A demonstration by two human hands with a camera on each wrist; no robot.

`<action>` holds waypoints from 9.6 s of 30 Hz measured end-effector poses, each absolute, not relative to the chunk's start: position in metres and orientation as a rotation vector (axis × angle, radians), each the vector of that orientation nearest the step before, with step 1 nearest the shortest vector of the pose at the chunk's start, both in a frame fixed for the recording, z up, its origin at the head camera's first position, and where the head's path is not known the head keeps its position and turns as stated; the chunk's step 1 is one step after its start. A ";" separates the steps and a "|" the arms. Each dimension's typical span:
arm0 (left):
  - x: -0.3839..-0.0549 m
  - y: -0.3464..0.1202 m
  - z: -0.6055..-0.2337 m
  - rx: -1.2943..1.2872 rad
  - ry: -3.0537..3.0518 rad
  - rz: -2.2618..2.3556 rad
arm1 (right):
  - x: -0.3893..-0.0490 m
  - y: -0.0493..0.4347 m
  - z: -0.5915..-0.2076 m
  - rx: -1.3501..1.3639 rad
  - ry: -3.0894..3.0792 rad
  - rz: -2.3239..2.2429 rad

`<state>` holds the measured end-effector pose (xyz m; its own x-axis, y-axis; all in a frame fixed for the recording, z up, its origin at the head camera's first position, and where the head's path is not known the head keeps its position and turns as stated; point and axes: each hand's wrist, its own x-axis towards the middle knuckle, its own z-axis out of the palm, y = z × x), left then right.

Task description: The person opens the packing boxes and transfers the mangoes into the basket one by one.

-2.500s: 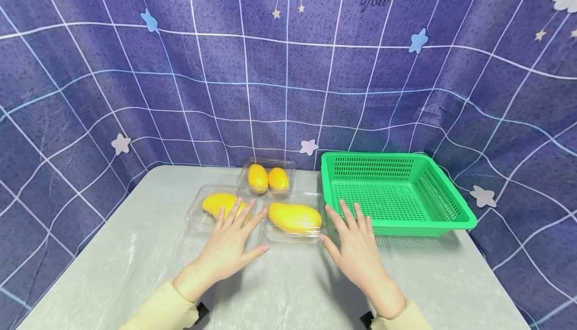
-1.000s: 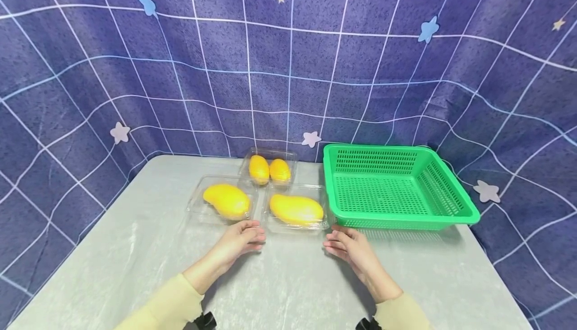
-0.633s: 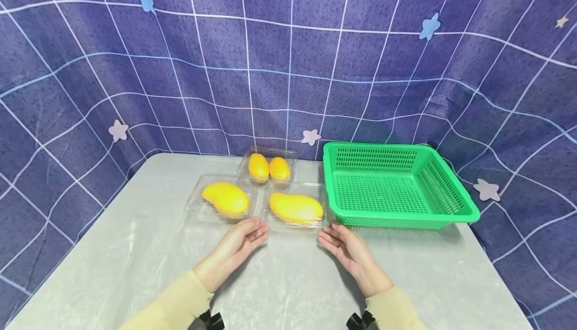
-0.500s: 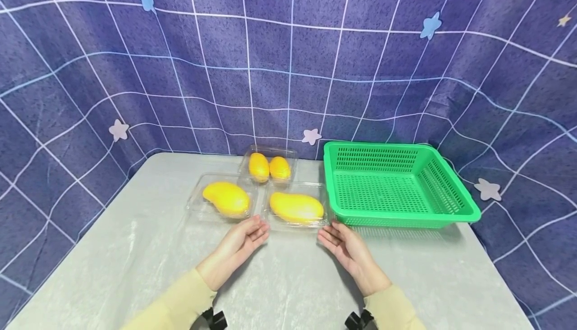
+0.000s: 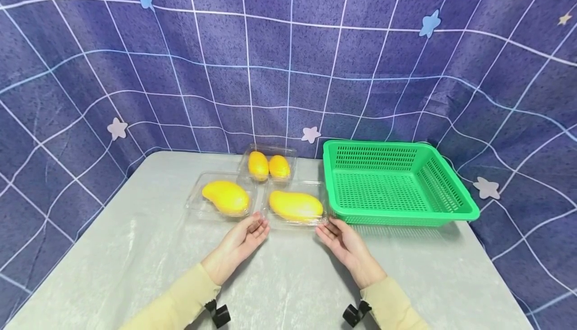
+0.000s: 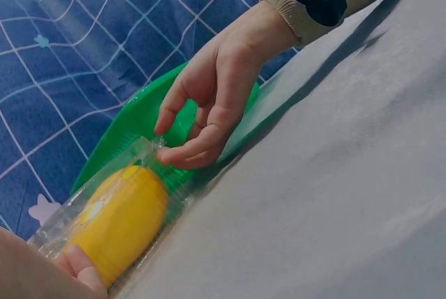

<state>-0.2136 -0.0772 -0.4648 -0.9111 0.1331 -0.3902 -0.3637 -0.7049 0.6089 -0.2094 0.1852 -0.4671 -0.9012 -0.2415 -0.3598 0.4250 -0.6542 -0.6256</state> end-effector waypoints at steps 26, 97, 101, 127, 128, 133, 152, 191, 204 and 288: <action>-0.199 -0.085 -0.460 -0.461 1.007 2.585 | -0.194 0.189 -0.462 0.375 0.996 -2.488; -0.146 -0.113 -0.460 -0.298 1.184 2.372 | -0.137 0.194 -0.471 0.104 1.099 -2.333; -0.146 -0.113 -0.459 -0.305 1.192 2.374 | -0.138 0.194 -0.470 0.101 1.110 -2.331; -0.158 -0.114 -0.429 -0.045 2.113 2.089 | -0.146 0.196 -0.477 0.045 1.033 -2.314; -0.158 -0.112 -0.428 0.031 2.193 2.031 | -0.146 0.196 -0.477 0.040 1.035 -2.312; -0.158 -0.099 -0.422 0.446 2.541 1.717 | -0.147 0.195 -0.476 0.037 1.043 -2.312; -0.149 -0.044 -0.424 1.134 2.983 0.999 | -0.151 0.190 -0.474 0.048 1.133 -2.291; -0.157 -0.009 -0.439 1.923 3.135 -0.120 | -0.165 0.196 -0.474 -0.029 1.152 -2.212; -0.155 -0.005 -0.438 1.987 3.213 -0.349 | -0.167 0.200 -0.477 -0.090 1.103 -2.190; -0.167 -0.009 -0.392 1.797 3.228 0.038 | -0.156 0.196 -0.472 0.082 1.284 -2.214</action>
<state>-0.1668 -0.0086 -0.3922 -0.4130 0.7812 0.4682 0.7919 0.5619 -0.2391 -0.1562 0.1960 -0.4715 -0.8343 -0.4449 -0.3256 0.5035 -0.3743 -0.7787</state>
